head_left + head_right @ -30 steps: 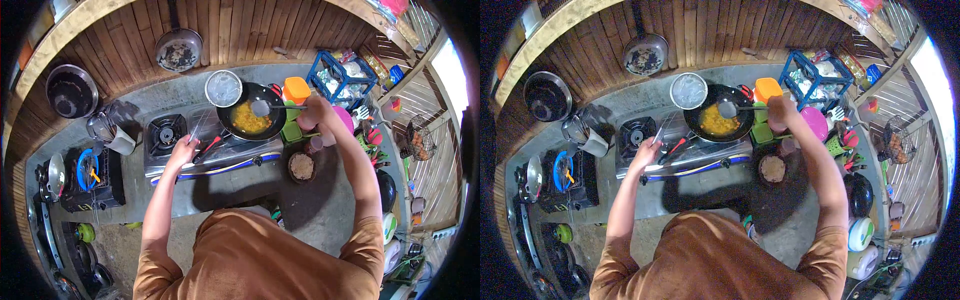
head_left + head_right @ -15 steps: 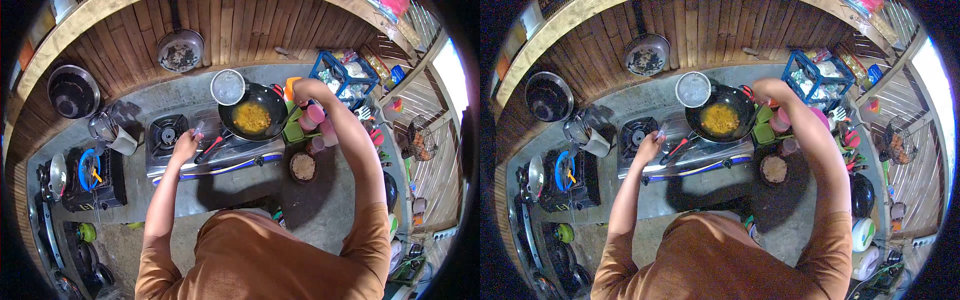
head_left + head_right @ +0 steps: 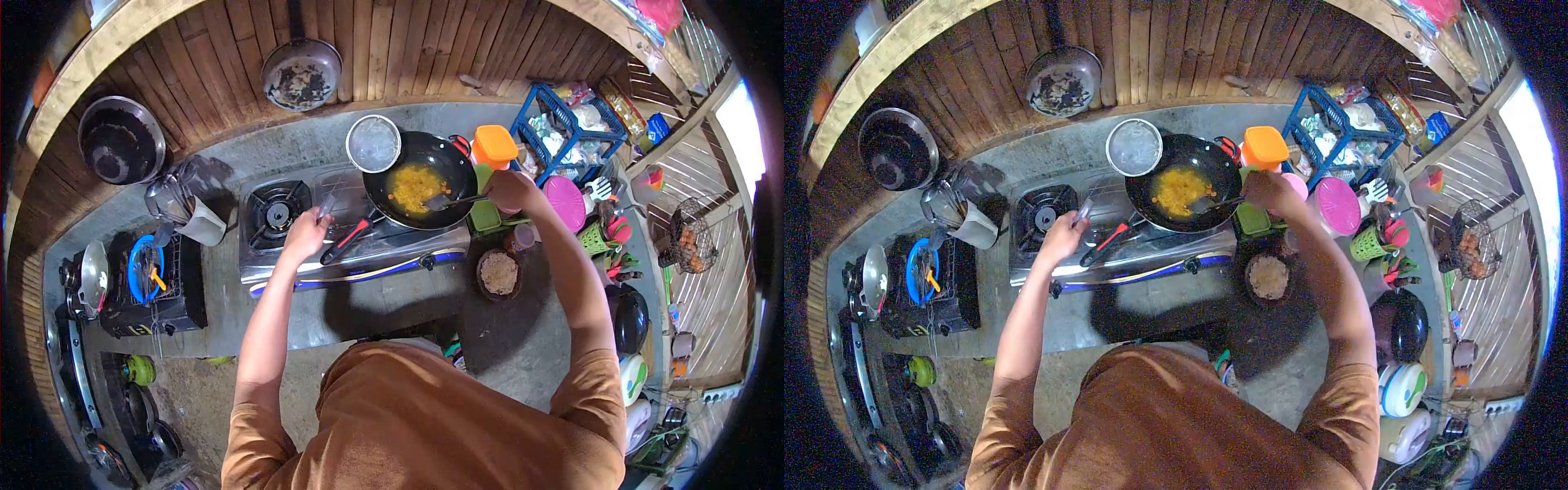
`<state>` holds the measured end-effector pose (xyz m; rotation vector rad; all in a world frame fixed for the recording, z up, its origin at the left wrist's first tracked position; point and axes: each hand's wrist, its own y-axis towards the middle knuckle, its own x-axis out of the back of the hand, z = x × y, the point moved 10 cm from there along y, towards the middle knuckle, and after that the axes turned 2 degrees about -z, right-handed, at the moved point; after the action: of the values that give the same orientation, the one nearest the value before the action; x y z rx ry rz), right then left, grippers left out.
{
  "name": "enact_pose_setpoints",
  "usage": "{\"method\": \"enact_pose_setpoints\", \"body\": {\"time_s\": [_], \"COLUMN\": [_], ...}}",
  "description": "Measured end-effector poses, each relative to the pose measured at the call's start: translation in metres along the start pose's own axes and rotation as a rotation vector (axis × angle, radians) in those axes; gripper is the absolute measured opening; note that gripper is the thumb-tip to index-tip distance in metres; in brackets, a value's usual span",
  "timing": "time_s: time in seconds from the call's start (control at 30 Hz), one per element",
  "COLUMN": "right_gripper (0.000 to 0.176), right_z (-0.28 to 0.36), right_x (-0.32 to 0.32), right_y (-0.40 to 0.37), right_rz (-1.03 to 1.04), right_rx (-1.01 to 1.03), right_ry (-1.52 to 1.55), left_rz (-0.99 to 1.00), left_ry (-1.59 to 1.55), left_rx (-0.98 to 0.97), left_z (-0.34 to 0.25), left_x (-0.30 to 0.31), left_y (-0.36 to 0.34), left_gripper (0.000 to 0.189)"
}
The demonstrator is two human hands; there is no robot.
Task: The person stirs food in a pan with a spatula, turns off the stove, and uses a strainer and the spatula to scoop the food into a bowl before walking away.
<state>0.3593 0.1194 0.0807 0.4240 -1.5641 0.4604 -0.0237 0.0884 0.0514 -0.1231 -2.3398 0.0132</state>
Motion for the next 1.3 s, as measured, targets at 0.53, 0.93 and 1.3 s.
{"method": "enact_pose_setpoints", "body": {"time_s": [0.53, 0.93, 1.3], "right_gripper": [0.023, 0.024, 0.036], "right_z": [0.003, -0.011, 0.013], "right_x": [-0.039, 0.0, 0.042], "right_y": [0.002, -0.017, -0.033], "right_rz": [-0.323, -0.291, -0.447], "right_rx": [-0.469, -0.497, -0.311], "right_ry": [0.411, 0.379, -0.217], "left_rz": [0.037, 0.008, 0.315], "left_ry": [0.073, 0.025, -0.442], "left_rx": [0.033, 0.009, 0.188], "left_z": [0.004, 0.003, -0.041], "left_x": [-0.003, -0.004, -0.052], "left_y": [0.006, 0.022, 0.026], "left_gripper": [0.037, 0.037, 0.04]}}
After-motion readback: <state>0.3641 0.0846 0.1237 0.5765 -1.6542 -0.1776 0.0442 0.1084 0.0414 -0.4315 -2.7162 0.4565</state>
